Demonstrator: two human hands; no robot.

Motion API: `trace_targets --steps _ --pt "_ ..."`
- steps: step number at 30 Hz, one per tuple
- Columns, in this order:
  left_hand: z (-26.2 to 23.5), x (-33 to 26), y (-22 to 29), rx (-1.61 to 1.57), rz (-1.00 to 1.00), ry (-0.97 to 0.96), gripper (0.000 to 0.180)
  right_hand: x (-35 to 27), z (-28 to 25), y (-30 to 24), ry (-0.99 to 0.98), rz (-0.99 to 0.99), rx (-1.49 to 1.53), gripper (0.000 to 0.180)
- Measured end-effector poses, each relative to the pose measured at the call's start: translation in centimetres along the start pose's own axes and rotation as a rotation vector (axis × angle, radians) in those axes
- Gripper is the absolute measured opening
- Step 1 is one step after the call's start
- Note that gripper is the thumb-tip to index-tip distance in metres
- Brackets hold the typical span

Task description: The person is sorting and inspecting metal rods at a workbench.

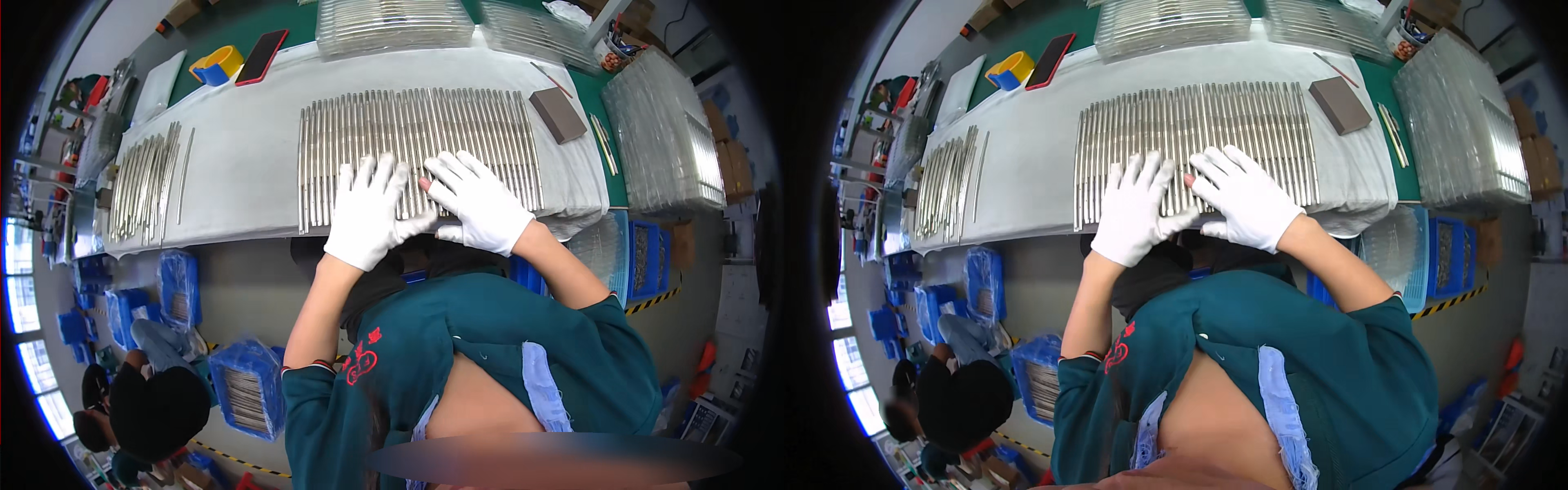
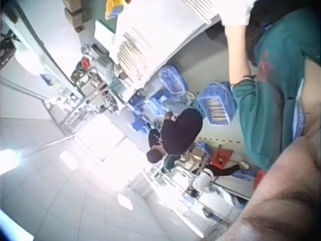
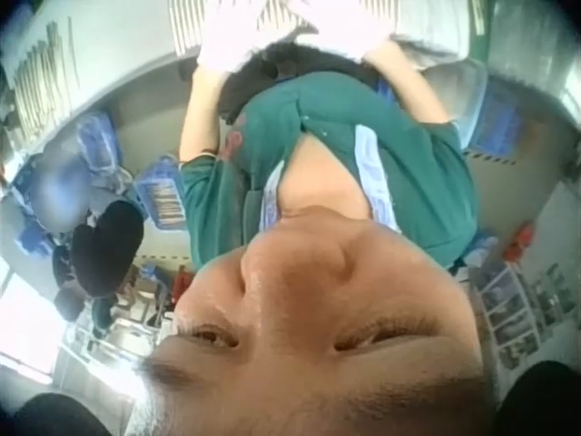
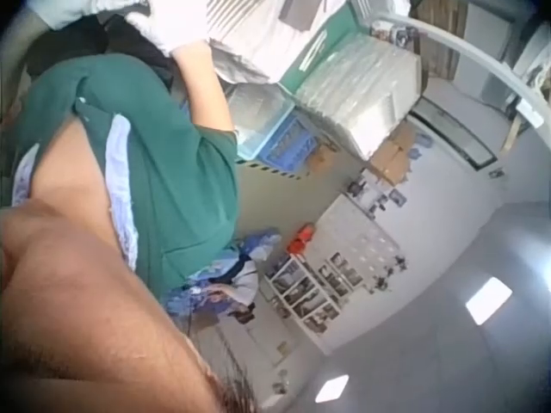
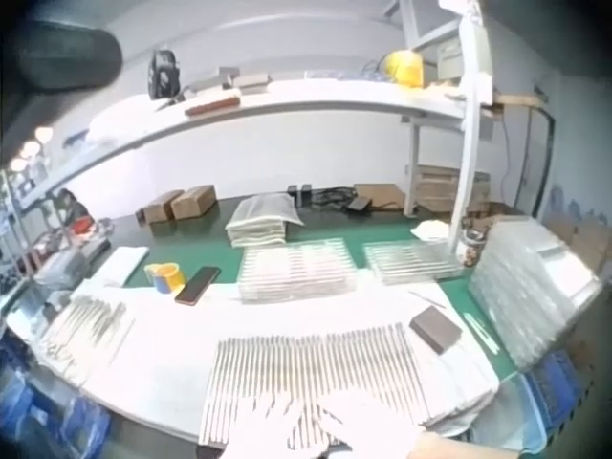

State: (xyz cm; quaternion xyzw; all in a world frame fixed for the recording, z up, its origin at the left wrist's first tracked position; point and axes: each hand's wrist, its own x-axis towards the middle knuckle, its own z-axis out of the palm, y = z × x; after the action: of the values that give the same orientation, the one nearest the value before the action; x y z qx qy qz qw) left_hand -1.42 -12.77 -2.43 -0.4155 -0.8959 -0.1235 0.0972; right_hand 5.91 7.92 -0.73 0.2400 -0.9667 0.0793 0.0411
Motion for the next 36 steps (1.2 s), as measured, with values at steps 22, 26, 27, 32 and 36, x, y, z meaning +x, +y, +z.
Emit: trace_targets --steps 22,26,27,32,36 --pt "-2.0 -2.1 -2.7 -0.015 0.013 0.080 0.084 -2.3 -1.5 5.0 0.230 0.146 0.005 0.079" --pt "-2.1 -4.7 -6.2 0.141 -0.129 0.071 0.085 -6.7 -3.0 12.3 0.341 0.554 -0.329 0.077" --pt "-2.1 -5.1 -6.5 0.155 -0.144 0.070 0.085 -7.1 -3.3 13.3 0.254 0.662 -0.364 0.079" --pt "-1.1 -4.7 -8.1 0.020 -0.112 0.081 0.086 -8.4 -1.3 16.2 0.213 0.949 -0.299 0.072" --pt "-0.9 -4.6 -8.3 0.027 -0.093 0.078 0.086 -7.5 -2.4 15.4 0.166 0.971 -0.242 0.072"
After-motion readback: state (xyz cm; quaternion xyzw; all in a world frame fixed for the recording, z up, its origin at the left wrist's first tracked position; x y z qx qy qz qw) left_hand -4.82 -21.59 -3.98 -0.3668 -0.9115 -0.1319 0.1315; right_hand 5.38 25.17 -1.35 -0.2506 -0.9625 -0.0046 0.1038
